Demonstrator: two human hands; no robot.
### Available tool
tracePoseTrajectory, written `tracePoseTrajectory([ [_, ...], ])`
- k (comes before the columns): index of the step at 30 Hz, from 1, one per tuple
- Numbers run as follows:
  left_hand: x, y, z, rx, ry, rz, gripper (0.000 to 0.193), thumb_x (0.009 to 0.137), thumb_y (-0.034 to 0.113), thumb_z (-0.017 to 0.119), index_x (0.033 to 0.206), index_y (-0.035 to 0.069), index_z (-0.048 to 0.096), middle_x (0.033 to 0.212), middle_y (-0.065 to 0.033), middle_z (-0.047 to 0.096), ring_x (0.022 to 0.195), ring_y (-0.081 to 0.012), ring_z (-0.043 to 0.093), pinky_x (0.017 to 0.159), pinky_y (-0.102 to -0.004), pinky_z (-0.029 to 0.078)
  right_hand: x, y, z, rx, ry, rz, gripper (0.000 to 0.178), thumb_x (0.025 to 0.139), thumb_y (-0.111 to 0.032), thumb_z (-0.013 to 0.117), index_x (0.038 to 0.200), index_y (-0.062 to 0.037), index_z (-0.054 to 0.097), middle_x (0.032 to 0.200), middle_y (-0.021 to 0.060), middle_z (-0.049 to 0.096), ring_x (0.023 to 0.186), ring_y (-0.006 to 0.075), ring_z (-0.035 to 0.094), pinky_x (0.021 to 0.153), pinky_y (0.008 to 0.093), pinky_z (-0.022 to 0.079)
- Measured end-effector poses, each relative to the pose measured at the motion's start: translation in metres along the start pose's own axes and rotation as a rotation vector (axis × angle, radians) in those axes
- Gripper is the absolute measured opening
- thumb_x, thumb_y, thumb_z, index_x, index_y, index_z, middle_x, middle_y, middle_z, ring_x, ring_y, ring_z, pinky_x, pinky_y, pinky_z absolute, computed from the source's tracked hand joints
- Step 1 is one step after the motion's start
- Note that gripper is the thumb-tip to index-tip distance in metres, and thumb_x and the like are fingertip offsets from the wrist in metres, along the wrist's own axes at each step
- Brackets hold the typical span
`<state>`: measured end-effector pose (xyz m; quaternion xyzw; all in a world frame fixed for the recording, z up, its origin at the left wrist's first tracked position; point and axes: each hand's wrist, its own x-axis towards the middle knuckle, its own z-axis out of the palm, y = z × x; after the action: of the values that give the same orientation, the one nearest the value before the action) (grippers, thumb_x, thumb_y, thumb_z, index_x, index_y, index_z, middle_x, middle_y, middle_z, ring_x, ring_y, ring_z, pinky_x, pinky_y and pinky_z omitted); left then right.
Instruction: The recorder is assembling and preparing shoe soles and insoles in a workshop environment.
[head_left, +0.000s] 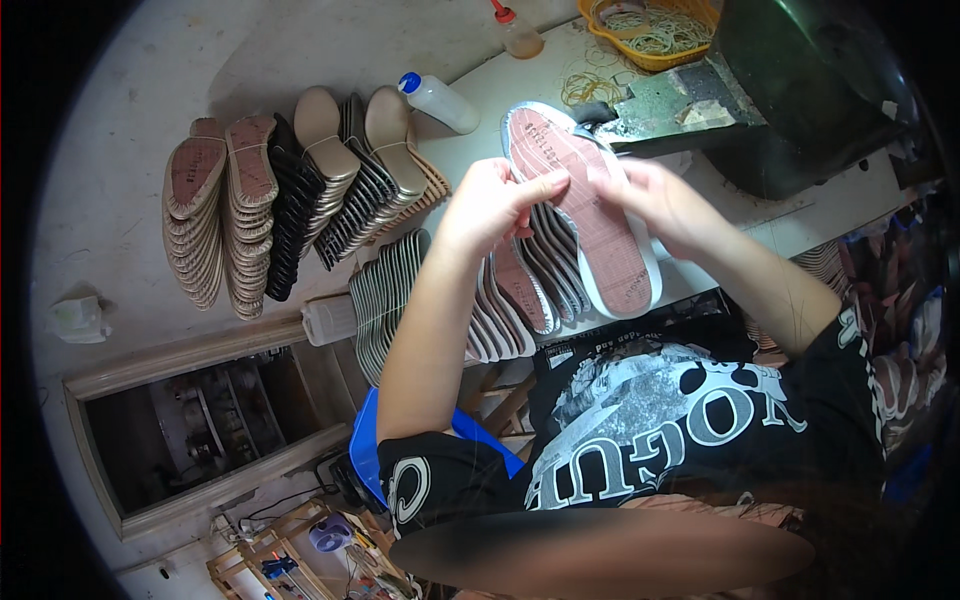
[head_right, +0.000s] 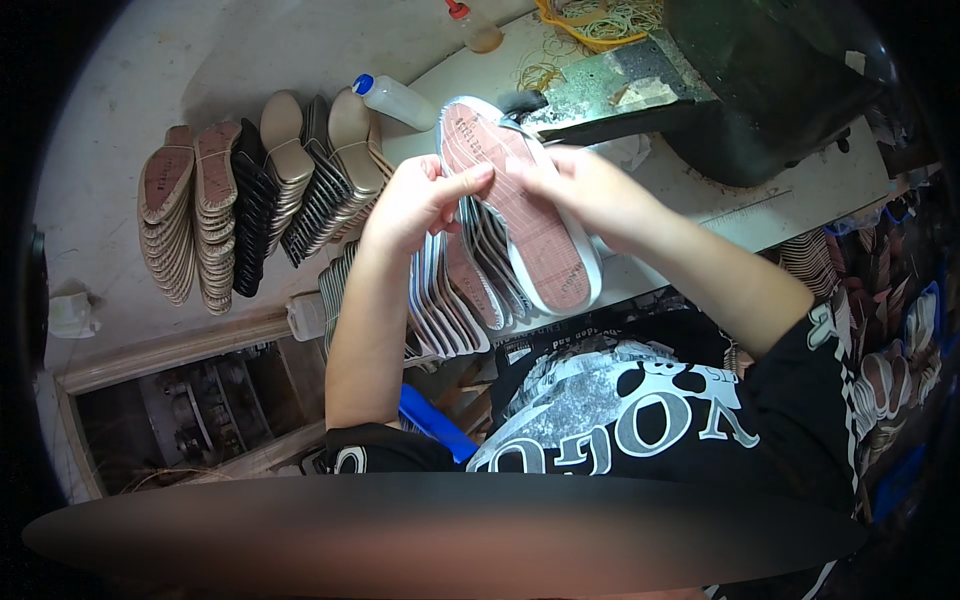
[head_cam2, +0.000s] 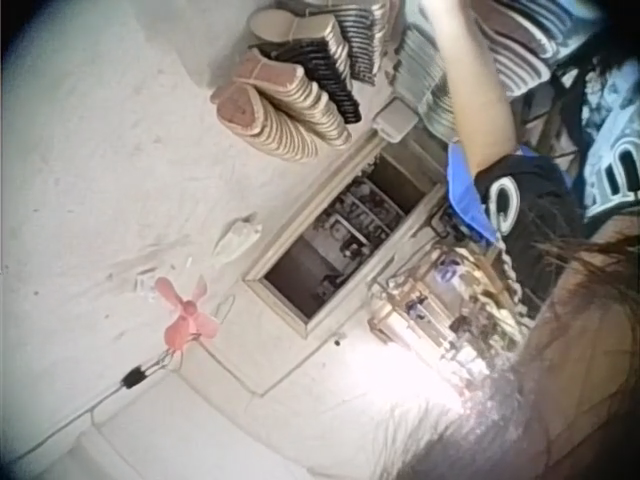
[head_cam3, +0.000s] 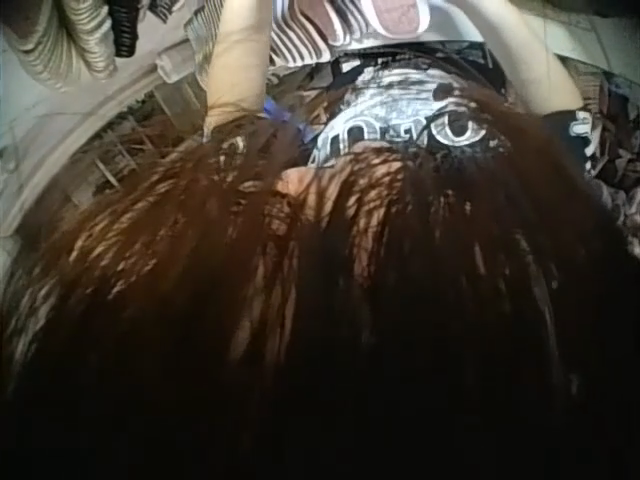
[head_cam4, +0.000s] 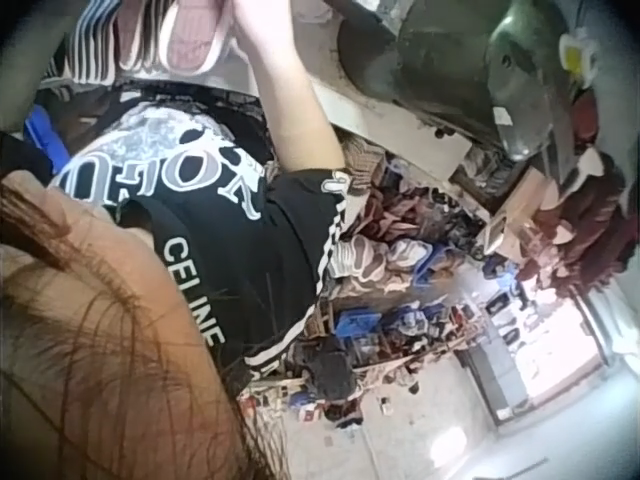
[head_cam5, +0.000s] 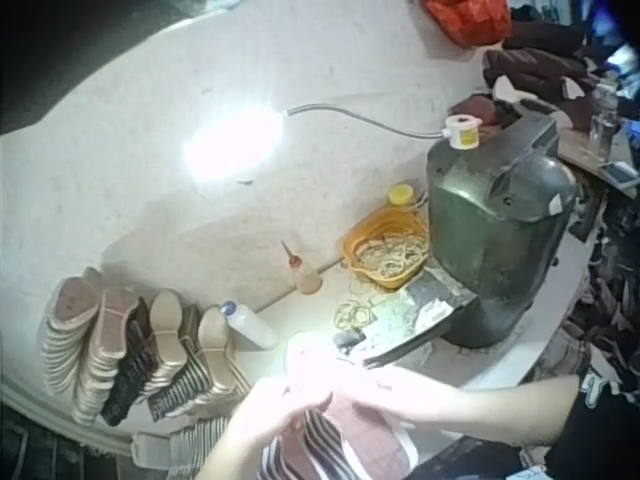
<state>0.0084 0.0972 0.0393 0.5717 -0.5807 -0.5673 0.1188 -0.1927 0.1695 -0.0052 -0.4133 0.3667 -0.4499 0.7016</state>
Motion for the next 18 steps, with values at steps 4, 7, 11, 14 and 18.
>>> tracePoseTrajectory([
  [4,0.001,0.003,0.001,0.023,0.047,0.041,0.041,0.076,0.042,0.077,0.074,0.005,0.062,0.052,0.0008,0.053,0.038,-0.0048,0.044,0.036,-0.0177,0.031,-0.047,0.012,-0.005,-0.129,-0.188,0.194,0.035,0.086,-0.025,0.069,0.11,0.0007,0.064,0.096,0.0057,0.066,0.087,0.0121,0.06,0.083,0.029,0.048],
  [7,0.009,0.0,-0.003,0.0,0.064,0.072,0.041,0.077,0.043,0.076,0.075,0.004,0.062,0.052,0.0013,0.054,0.039,-0.0038,0.045,0.035,-0.0167,0.029,-0.061,0.022,-0.002,-0.029,-0.168,0.348,0.026,0.087,-0.021,0.067,0.103,0.0002,0.066,0.084,0.0021,0.065,0.072,0.0078,0.057,0.065,0.0231,0.047],
  [11,0.018,0.009,-0.018,-0.029,0.071,0.01,0.047,0.073,0.043,0.078,0.072,-0.001,0.062,0.051,-0.0018,0.053,0.04,-0.0068,0.046,0.038,-0.0211,0.035,-0.056,0.017,0.02,0.042,0.014,0.247,0.019,0.089,-0.016,0.063,0.098,0.0002,0.065,0.079,0.0001,0.063,0.065,0.0058,0.054,0.059,0.021,0.044],
  [14,0.035,0.019,-0.034,0.123,0.047,-0.029,0.059,0.07,0.054,0.076,0.074,-0.003,0.062,0.056,-0.0026,0.053,0.043,-0.0081,0.045,0.04,-0.0222,0.034,-0.039,0.011,0.036,0.247,0.214,0.117,0.018,0.09,-0.017,0.062,0.096,0.0005,0.064,0.076,-0.0007,0.061,0.064,0.0059,0.053,0.059,0.0213,0.044],
  [18,0.066,0.014,-0.051,0.473,0.207,0.127,0.08,0.067,0.065,0.072,0.095,-0.009,0.058,0.086,-0.0135,0.059,0.077,-0.0215,0.058,0.065,-0.0314,0.049,-0.023,0.005,0.026,0.345,0.215,0.07,0.016,0.09,-0.017,0.06,0.094,-0.0016,0.063,0.075,-0.0007,0.062,0.057,0.0031,0.047,0.052,0.0188,0.038],
])
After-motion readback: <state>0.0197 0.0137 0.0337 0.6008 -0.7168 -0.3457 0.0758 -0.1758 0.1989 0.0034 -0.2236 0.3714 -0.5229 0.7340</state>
